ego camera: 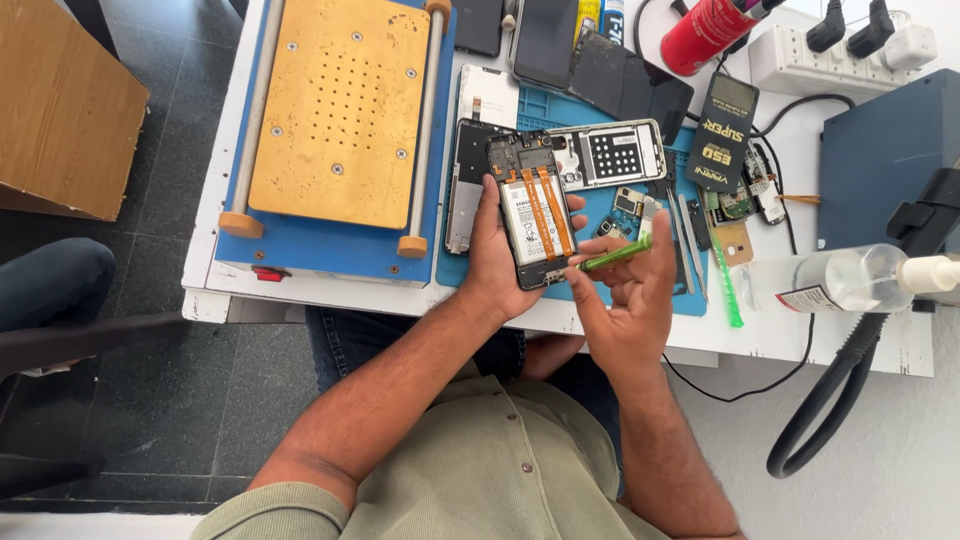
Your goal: The person removes a battery from a smartphone, then uses a metal tool to pry open the back cover of another phone. They place the back cover aside and use a green screwdriver to remove screws from the phone's internal frame.
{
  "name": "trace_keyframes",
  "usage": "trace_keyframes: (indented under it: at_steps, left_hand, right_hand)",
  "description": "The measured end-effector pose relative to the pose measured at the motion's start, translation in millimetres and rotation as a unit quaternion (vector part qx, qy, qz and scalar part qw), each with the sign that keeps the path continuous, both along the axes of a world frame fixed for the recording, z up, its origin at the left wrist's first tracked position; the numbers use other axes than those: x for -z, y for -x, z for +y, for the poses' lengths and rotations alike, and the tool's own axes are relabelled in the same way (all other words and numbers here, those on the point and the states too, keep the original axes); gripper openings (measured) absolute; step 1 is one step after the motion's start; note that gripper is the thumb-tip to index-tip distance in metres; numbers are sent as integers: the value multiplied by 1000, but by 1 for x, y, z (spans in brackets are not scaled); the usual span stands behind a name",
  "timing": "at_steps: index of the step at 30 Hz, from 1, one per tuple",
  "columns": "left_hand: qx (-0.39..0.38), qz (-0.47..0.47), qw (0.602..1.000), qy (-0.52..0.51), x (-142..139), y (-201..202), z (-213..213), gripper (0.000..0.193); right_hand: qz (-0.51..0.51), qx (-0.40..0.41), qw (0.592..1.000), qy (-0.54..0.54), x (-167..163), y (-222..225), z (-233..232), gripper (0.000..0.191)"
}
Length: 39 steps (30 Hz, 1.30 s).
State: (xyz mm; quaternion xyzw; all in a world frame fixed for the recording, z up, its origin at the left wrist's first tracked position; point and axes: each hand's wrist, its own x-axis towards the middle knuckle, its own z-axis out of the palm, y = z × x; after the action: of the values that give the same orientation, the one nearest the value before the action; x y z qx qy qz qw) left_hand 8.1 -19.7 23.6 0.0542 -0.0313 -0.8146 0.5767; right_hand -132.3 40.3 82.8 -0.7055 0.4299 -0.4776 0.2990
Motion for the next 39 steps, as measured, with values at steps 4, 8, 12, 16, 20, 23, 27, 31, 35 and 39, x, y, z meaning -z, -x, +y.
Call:
trace_keyframes:
  at_steps: [4, 8, 12, 16, 20, 23, 27, 31, 35, 39]
  left_hand:
    - [3, -38, 999, -16, -3, 0, -1, 83]
    - [6, -38, 999, -21, -4, -1, 1, 84]
    - [5, -40, 999, -21, -2, -1, 0, 85]
    - [0, -37, 999, -11, -1, 0, 0, 84]
    - [3, -48, 999, -24, -1, -1, 0, 84]
    - [5, -51, 998, -28, -1, -1, 0, 85]
    - [5, -52, 998, -25, -2, 0, 0, 86]
    - [11, -58, 998, -32, -2, -1, 0, 87]
    - [10, -52, 998, -20, -3, -1, 0, 88]
    - [15, -59, 998, -26, -5, -2, -1, 89]
  right_hand:
    - [-35, 15, 998, -52, -2, 5, -1, 95]
    - [-33, 20, 998, -43, -3, 9, 0, 95]
    - [-16, 15, 1000, -18, -3, 10, 0, 93]
    - [3, 10, 1000, 5, -2, 11, 0, 93]
    - [4, 5, 1000, 7, 0, 11, 2, 90]
    - [6, 3, 1000, 19, 2, 11, 1, 85]
    - [24, 16, 999, 39, 3, 10, 0, 80]
    - [13, 5, 999, 38, 1, 10, 0, 77]
    - [15, 6, 999, 41, 0, 9, 0, 77]
    - [20, 9, 999, 42, 1, 9, 0, 77]
